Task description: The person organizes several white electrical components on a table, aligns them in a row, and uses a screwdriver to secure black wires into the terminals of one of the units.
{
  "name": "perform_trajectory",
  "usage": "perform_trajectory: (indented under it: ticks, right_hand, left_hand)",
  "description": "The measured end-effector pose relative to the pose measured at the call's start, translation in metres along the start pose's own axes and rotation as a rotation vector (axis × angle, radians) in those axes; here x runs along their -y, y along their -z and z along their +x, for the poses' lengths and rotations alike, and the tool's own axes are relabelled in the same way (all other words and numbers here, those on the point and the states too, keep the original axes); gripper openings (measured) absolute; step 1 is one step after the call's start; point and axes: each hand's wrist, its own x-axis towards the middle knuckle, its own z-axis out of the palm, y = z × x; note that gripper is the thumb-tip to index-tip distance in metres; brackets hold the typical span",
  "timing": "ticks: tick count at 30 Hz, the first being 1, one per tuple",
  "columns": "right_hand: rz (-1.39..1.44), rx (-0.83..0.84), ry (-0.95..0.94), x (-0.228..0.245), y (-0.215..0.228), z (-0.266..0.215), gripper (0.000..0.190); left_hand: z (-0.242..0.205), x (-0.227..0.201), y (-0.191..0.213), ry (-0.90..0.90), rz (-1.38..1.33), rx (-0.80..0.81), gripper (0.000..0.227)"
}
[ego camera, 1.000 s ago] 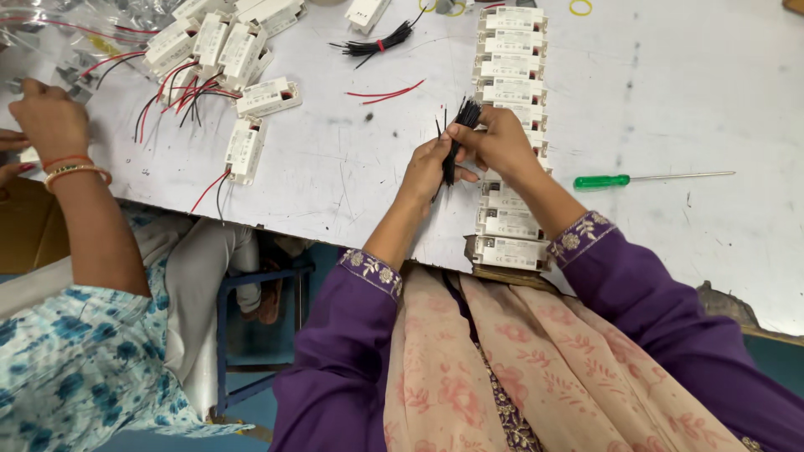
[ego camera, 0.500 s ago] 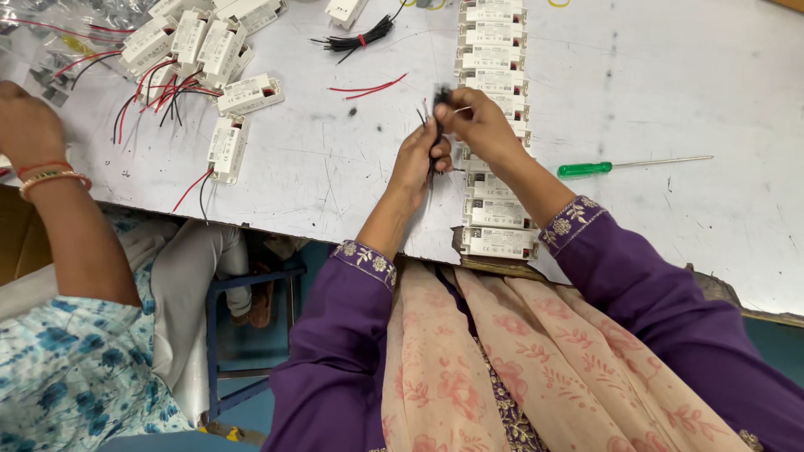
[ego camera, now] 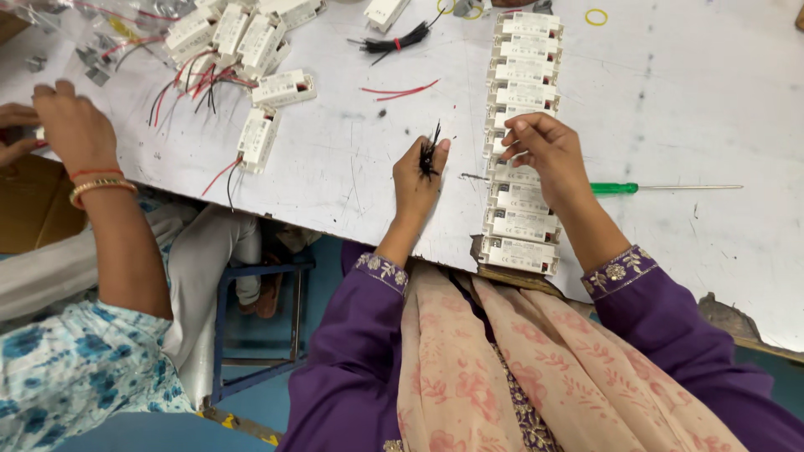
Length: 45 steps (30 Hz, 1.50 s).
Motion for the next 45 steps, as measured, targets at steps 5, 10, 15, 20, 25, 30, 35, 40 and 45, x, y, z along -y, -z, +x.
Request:
perform_trajectory:
  ticks: [5,10,15,20,25,30,35,40,45]
  right_hand:
    - [0.048,0.04,0.035,0.031,-0.01,-0.022,0.018]
    - [-0.234,0.683,0.589,0.136,-0.035,-0.133,0.027]
    - [-0.434,0.996,0.902,0.192,-0.06,-0.194,0.019]
    - [-0.476,0.991,1.023,0.198,-0.066,-0.19,0.013]
    - [-0.544,0.815,1.112,0.213,-0.055,-0.163,0.01]
    - [-0.718,0.44,1.064,0.177,-0.047,-0.035,0.014]
    - [-1.051,0.319,0.883,0.086,-0.065,0.117,0.027]
    - [-1.534,0.336,0.933,0.036,-0.091,0.245,0.057]
    - [-1.728,0.328,1.114,0.004,-0.137,0.31,0.065]
  left_hand:
    - [0.002,0.0,-0.001,0.048,-0.061,-0.041,0.056]
    - [0.008,-0.004,0.003,0.309,-0.429,0.02,0.053]
    - [0.005,0.002,0.008,0.261,-0.561,0.051,0.055]
    - [0.006,0.015,0.015,0.255,-0.617,0.018,0.05]
    - [0.013,0.02,0.02,0.371,-0.783,0.006,0.035]
    - [0.086,0.013,0.061,0.066,-0.331,-0.091,0.03]
    - [0.218,0.02,0.139,-0.266,0.623,-0.158,0.026]
    - [0.313,0.054,0.162,-0.415,1.135,0.079,0.057]
    - [0.362,0.088,0.157,-0.051,1.402,0.35,0.07]
